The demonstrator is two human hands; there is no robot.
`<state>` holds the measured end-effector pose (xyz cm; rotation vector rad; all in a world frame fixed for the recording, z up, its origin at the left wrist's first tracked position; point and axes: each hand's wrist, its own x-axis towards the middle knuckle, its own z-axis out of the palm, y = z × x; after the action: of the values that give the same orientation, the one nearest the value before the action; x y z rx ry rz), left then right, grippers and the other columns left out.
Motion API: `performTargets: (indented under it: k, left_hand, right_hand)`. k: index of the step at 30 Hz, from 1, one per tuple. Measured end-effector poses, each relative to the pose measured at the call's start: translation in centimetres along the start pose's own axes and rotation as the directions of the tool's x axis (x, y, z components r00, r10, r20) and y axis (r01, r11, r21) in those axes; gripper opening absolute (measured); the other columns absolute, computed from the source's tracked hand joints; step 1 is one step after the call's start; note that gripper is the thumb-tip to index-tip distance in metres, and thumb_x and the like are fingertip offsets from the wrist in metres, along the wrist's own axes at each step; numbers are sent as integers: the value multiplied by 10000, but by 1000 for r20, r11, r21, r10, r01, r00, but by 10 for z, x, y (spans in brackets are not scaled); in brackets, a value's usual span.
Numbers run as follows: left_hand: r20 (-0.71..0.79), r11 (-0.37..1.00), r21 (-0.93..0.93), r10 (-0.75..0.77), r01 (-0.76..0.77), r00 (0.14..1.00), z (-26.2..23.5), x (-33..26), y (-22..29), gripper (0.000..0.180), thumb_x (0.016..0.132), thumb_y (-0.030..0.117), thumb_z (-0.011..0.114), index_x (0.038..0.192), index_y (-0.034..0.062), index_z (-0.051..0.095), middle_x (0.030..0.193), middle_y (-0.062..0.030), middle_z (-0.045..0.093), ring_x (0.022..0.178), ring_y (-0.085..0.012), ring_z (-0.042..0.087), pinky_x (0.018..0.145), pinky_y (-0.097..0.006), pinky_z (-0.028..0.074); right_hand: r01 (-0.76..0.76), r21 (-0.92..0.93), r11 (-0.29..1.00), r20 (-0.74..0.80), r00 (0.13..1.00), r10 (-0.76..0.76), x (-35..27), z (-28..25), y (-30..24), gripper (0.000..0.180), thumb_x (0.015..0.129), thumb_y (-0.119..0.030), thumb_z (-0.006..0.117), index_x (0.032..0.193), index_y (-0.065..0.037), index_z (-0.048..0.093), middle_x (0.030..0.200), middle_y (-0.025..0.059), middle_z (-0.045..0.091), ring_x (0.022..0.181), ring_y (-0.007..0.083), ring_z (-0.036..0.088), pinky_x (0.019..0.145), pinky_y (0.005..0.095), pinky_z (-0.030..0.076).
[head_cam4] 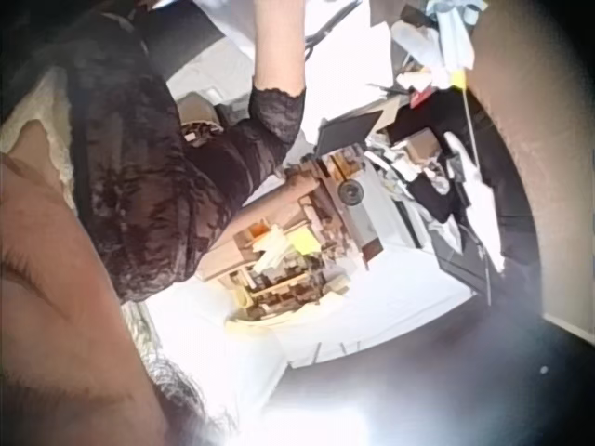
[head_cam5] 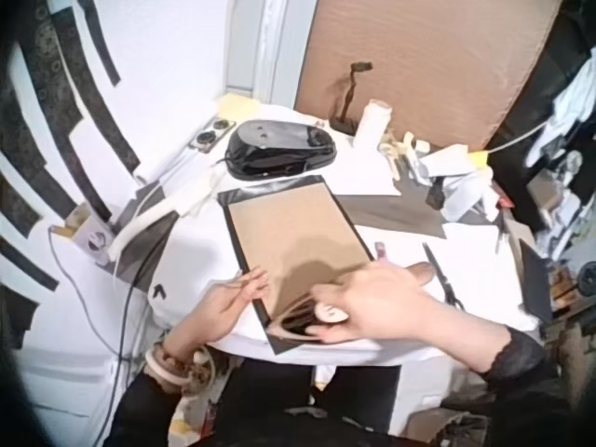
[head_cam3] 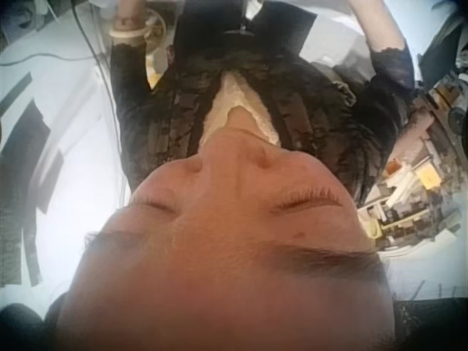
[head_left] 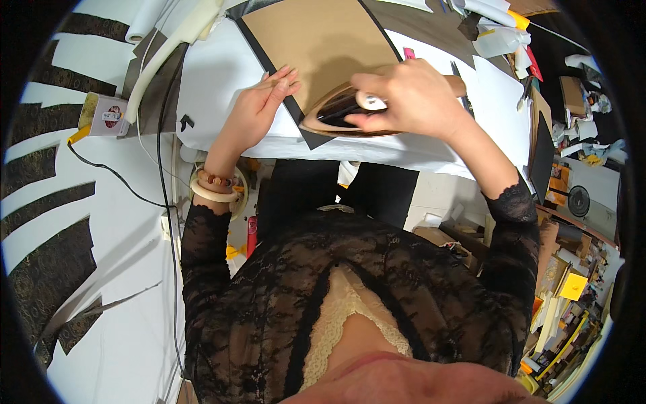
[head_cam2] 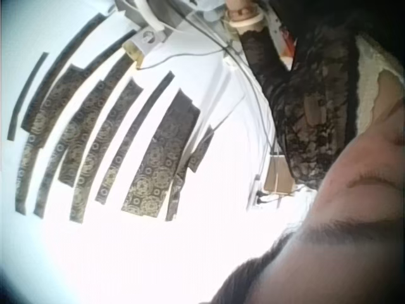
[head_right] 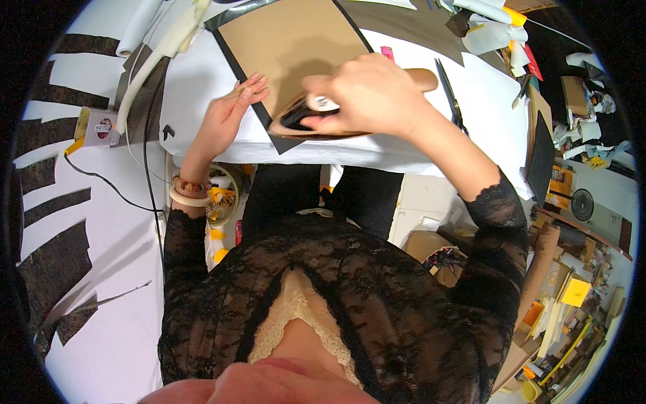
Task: The person irons a black fabric piece on a white work surface, then uses scissors to trim the edges. They fold the fabric, iron it again, and continue trimming and folding the material.
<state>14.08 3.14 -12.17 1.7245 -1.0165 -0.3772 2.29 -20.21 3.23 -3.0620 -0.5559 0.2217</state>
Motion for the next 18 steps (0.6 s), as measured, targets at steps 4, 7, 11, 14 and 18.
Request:
performTargets:
  k: [4,7,11,14,18]
  left_hand:
    - [-25,999,31,16,-15,1000,4,-1,5,407,1062,267,426,1161,-32,685,1318,-209,615,1350,-342,488,1162,-448,306]
    - [-55,956,285,89,-70,995,14,-5,19,343,1019,245,512,1150,-24,679,1297,-223,619,1318,-375,507,1165,-497,282]
    - [52,854,469,229,-226,972,50,-8,64,367,947,243,621,1234,14,623,1419,-231,506,1394,-395,403,1182,-558,223]
    - [228,744,597,200,-299,953,88,-2,82,817,805,417,751,1471,77,423,1563,-203,315,1466,-380,266,1209,-541,170]
    - [284,607,734,135,-306,949,102,5,59,834,766,199,756,1503,106,375,1536,-193,360,1437,-369,328,1195,-461,267]
  right_hand:
    - [-11,-32,999,-121,993,7,-20,10,30,407,828,-526,695,939,-135,677,558,104,608,567,313,643,579,416,515]
    - [12,23,1000,-173,985,-8,-35,9,50,424,847,-545,687,902,-125,671,565,110,605,574,331,641,568,401,509]
    - [-274,214,938,-339,879,334,-83,-15,81,432,806,-477,789,925,-71,703,683,93,663,559,223,655,543,311,498]
    - [-395,294,871,-569,660,491,-122,-29,88,483,811,-501,787,947,-44,710,726,69,692,622,137,669,573,276,517]
    - [-518,420,745,-599,459,656,-171,-34,74,466,806,-433,819,988,-18,710,777,76,721,729,109,686,665,268,539]
